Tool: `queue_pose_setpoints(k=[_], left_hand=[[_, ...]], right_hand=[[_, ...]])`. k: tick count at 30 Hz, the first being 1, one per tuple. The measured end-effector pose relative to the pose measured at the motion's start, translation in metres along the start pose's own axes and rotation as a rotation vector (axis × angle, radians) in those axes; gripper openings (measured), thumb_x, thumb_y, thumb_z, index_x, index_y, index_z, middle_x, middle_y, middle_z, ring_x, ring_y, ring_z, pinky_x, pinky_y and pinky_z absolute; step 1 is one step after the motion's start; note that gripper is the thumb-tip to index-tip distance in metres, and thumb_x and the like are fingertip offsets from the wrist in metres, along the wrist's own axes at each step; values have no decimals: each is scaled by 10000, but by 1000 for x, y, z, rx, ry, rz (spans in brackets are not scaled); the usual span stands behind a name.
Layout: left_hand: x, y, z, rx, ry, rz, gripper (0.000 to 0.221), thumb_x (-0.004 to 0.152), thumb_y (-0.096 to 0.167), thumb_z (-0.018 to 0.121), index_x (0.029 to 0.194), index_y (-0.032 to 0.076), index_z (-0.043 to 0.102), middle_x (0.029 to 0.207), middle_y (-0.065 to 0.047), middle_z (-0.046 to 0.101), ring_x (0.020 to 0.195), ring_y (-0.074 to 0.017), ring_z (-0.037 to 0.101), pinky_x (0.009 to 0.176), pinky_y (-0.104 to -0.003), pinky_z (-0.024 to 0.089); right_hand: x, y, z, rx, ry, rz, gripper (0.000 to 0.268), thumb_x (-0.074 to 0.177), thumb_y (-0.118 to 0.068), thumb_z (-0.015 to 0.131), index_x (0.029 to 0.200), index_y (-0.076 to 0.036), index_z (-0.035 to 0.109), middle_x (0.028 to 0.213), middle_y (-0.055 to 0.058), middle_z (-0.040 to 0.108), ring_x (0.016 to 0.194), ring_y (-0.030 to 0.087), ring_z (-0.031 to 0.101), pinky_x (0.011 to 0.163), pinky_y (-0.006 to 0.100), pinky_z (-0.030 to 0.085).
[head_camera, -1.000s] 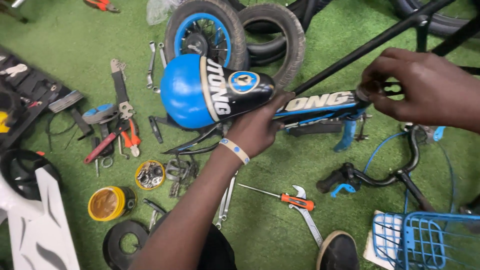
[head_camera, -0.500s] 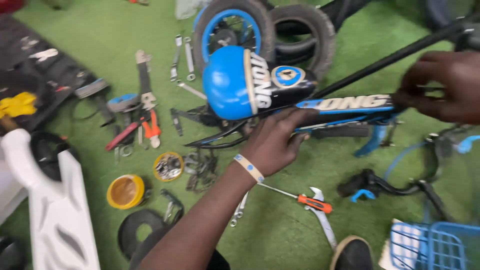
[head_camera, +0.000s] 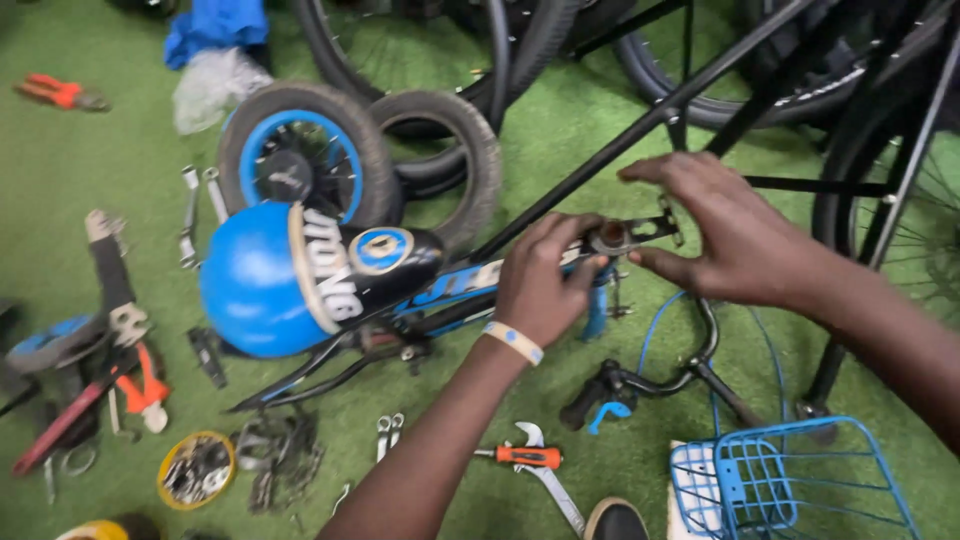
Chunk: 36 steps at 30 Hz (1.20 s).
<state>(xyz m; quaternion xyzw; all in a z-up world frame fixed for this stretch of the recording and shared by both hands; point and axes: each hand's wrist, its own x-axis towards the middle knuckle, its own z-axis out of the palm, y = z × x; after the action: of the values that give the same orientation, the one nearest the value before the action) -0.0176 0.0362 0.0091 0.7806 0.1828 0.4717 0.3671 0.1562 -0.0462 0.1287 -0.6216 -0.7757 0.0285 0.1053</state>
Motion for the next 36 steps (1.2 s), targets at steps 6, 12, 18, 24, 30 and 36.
queue_pose_setpoints(k=[6,12,18,24,30,36], left_hand=[[2,1,7,48,49,29,259,924,179,677,1170,101,689,1126,-77,718,1044,-298,687,901,-409,531],[5,-5,14,35,103,-34,244,892,196,732,1133,166,717,1018,-43,705,959,-345,722,832,-482,577],[7,-6,18,29,115,-114,233,865,215,737,1098,206,725,996,-4,713,944,-321,728,825,-479,575],[13,1,12,7,114,-167,216,823,179,747,1039,172,730,978,-41,724,945,-353,728,803,-497,577],[18,2,6,-36,75,-201,196,822,139,720,1016,156,744,964,-54,736,937,-360,736,798,-488,581],[20,2,2,-70,35,-257,218,817,124,714,1028,156,756,987,-66,746,995,-353,735,834,-489,587]], right_hand=[[-58,21,43,627,576,799,172,1058,51,341,1140,-49,454,1072,123,616,950,216,625,855,333,548],[-102,96,241,178,-243,696,361,760,-241,726,1115,-176,745,960,101,771,999,369,746,846,561,592],[-100,110,280,105,-500,740,577,618,-489,790,988,-45,784,823,245,736,832,468,749,707,570,603],[-69,108,277,252,-550,957,406,731,-308,736,989,-3,805,925,297,743,989,502,716,812,533,574],[-64,98,263,280,-455,968,310,721,-262,757,892,-8,805,861,310,740,963,510,723,823,545,574],[-46,77,89,248,102,898,304,871,-221,632,1111,-150,806,951,247,762,956,490,699,837,568,553]])
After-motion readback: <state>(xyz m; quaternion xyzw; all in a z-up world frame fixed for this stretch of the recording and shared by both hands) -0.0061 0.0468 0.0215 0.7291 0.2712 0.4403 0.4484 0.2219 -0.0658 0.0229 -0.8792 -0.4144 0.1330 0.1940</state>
